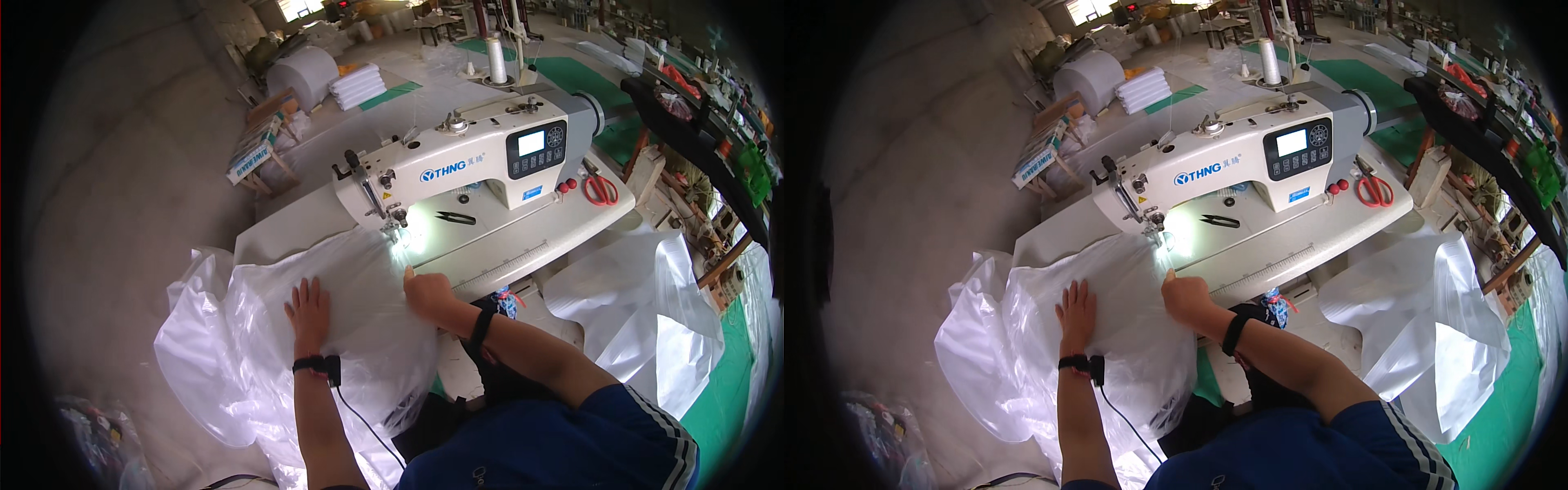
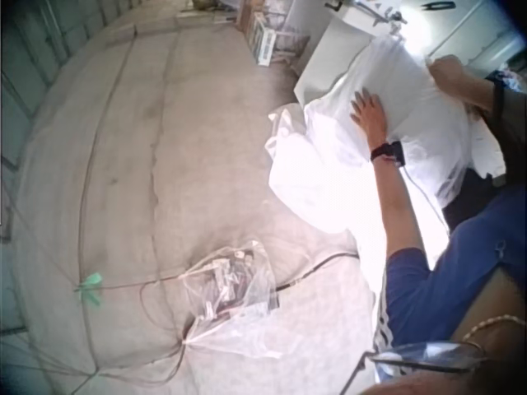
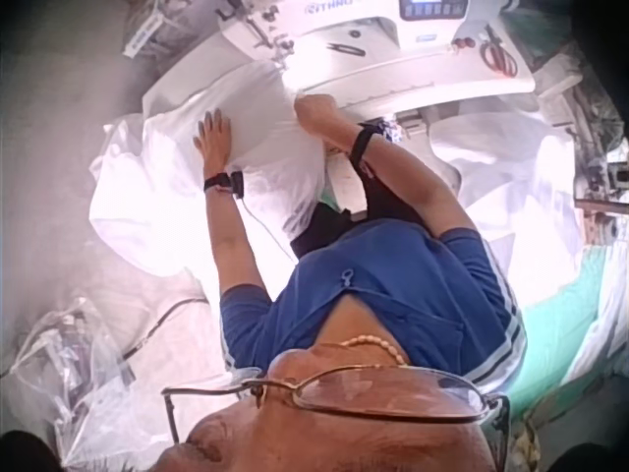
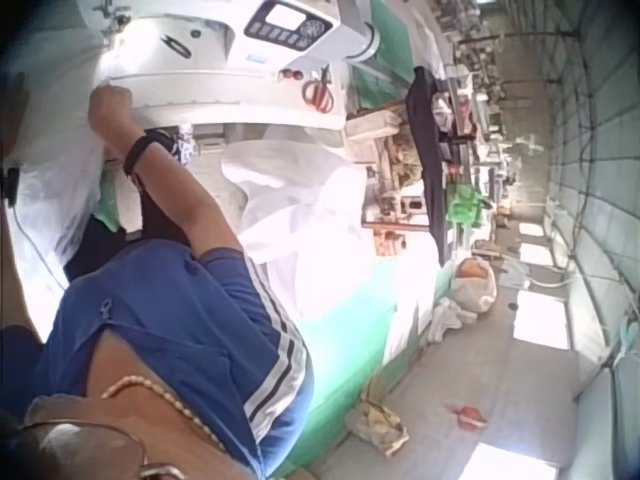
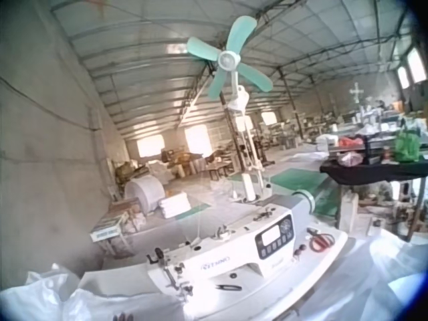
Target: Sewing a large white plastic sheet using an industrial sewing machine.
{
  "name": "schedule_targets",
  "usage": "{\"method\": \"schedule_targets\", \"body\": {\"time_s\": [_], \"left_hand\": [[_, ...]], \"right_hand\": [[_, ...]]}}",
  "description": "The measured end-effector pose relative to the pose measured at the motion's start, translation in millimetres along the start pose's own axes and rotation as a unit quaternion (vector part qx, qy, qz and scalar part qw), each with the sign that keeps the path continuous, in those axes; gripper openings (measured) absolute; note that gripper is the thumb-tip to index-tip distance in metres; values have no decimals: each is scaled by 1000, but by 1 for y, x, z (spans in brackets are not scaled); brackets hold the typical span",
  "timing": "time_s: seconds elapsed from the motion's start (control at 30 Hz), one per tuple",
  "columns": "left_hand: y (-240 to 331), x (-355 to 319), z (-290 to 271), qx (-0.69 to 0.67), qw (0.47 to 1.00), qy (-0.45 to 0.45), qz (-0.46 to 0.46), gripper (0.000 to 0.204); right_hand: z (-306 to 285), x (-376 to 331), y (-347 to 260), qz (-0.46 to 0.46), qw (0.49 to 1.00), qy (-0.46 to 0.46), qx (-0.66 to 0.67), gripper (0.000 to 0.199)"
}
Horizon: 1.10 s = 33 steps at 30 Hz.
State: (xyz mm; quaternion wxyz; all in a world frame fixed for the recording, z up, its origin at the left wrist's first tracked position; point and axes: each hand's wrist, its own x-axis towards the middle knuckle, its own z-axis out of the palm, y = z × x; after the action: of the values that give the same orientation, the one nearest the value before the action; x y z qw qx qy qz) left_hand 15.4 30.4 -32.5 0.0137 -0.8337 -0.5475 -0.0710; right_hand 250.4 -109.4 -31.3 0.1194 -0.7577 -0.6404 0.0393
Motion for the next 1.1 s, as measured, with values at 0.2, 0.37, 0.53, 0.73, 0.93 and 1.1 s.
{"method": "schedule_targets", "body": {"time_s": [0.2, 0.37, 0.53, 0.73, 0.93, 1.1], "left_hand": [[14, 3, -14, 4, 997, -61, -50, 54], [35, -52, -12, -10, 996, -81, -36, 59], [21, -40, -2, 19, 999, -32, -27, 61], [-2, -33, 10, 57, 998, -3, 20, 58], [12, -47, -20, -90, 980, 127, 125, 38], [152, -124, -57, -201, 960, 81, 177, 27]], "right_hand": [[5, -28, 1, 109, 965, 64, 230, 31], [42, -109, 7, 161, 684, -292, 649, 47], [53, -126, -12, 28, 678, -340, 651, 53], [2, -164, 12, -165, 616, -526, 563, 37], [10, -145, 22, 70, 627, -338, 698, 48], [32, -129, 25, 97, 707, -124, 690, 28]]}}
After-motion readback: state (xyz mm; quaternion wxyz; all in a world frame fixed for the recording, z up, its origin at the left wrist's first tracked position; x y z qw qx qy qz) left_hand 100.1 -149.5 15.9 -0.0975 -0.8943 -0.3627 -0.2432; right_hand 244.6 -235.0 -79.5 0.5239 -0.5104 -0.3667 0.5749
